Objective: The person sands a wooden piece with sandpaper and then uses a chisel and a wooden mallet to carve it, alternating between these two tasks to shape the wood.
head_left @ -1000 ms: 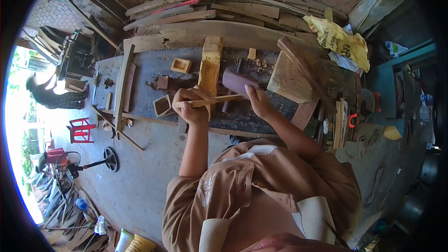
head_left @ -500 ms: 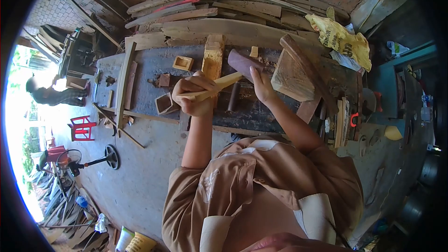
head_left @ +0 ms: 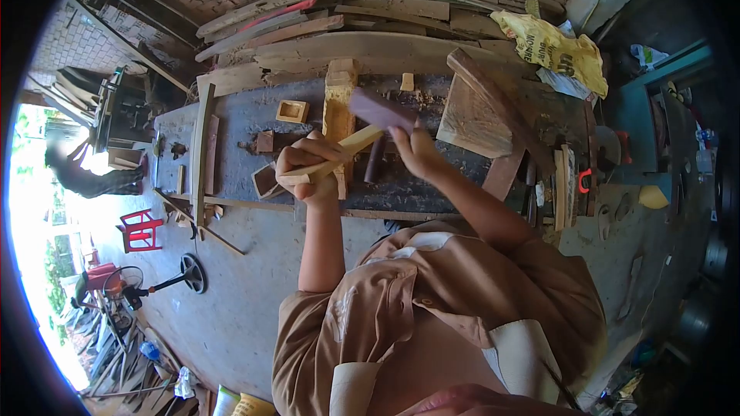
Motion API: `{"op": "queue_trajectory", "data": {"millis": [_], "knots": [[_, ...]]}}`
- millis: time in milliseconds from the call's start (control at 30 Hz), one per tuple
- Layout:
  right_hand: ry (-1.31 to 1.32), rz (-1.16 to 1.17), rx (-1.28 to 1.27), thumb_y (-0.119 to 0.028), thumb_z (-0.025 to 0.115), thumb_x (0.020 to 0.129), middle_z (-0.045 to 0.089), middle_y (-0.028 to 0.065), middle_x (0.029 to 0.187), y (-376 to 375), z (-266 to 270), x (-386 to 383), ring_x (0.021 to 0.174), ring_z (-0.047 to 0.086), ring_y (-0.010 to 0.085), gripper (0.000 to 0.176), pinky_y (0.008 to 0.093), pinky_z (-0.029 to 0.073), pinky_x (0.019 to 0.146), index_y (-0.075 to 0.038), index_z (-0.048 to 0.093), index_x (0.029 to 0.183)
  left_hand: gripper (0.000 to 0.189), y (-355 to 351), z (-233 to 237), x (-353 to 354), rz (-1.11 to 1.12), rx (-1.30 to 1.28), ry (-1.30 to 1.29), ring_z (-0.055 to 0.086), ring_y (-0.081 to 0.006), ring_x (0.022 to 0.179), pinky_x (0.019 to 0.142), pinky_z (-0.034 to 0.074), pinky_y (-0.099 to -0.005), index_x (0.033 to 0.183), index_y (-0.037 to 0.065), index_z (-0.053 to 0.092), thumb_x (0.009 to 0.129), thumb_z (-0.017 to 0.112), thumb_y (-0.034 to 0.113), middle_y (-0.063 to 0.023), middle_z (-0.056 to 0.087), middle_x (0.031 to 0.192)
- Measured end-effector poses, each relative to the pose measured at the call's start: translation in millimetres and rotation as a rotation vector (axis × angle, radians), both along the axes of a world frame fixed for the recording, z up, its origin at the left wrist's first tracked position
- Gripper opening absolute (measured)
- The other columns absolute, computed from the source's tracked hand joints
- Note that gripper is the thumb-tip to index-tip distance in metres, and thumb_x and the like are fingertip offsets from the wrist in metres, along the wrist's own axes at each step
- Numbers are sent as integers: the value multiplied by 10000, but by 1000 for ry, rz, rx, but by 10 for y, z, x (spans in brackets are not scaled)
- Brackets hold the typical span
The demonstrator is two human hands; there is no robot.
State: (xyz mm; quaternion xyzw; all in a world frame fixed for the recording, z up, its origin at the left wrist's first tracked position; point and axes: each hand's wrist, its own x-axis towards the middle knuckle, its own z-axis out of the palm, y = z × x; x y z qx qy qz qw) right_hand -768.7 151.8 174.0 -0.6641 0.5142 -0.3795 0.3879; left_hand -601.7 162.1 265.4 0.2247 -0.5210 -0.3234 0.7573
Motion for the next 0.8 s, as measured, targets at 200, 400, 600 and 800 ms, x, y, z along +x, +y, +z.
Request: {"op": "queue_trajectory", "data": {"millis": [200, 400, 600, 800], "knots": [[-65, -121, -8, -304, 304, 898, 558, 192, 714, 103, 484, 254, 698, 548, 313, 439, 369, 351, 854, 43, 555, 801, 605, 19, 35, -92, -83, -52, -30, 472, -195, 383, 432, 405, -257, 624, 59, 392, 592, 537, 645, -86, 486, 507], [-109, -214, -145, -360, 253, 900, 504, 122, 458, 118, 1, 181, 520, 526, 347, 571, 391, 352, 839, -9, 541, 555, 597, -22, 6, 19, 3, -5, 41, 474, -193, 423, 441, 418, -276, 621, 61, 377, 617, 499, 645, -85, 482, 529], [-8, -73, -41, -360, 279, 897, 501, 142, 486, 15, 251, 179, 514, 517, 351, 528, 502, 348, 774, -3, 533, 603, 606, 11, -28, 89, -6, -13, -45, 465, -191, 441, 441, 419, -283, 630, 63, 374, 614, 489, 658, -84, 485, 532], [-54, -132, -236, -335, 310, 894, 536, 157, 533, 79, 143, 234, 581, 545, 349, 460, 451, 384, 773, 39, 541, 762, 621, -11, -7, 138, 58, 55, 34, 467, -190, 449, 444, 409, -281, 634, 64, 386, 599, 485, 675, -83, 487, 535]]}}
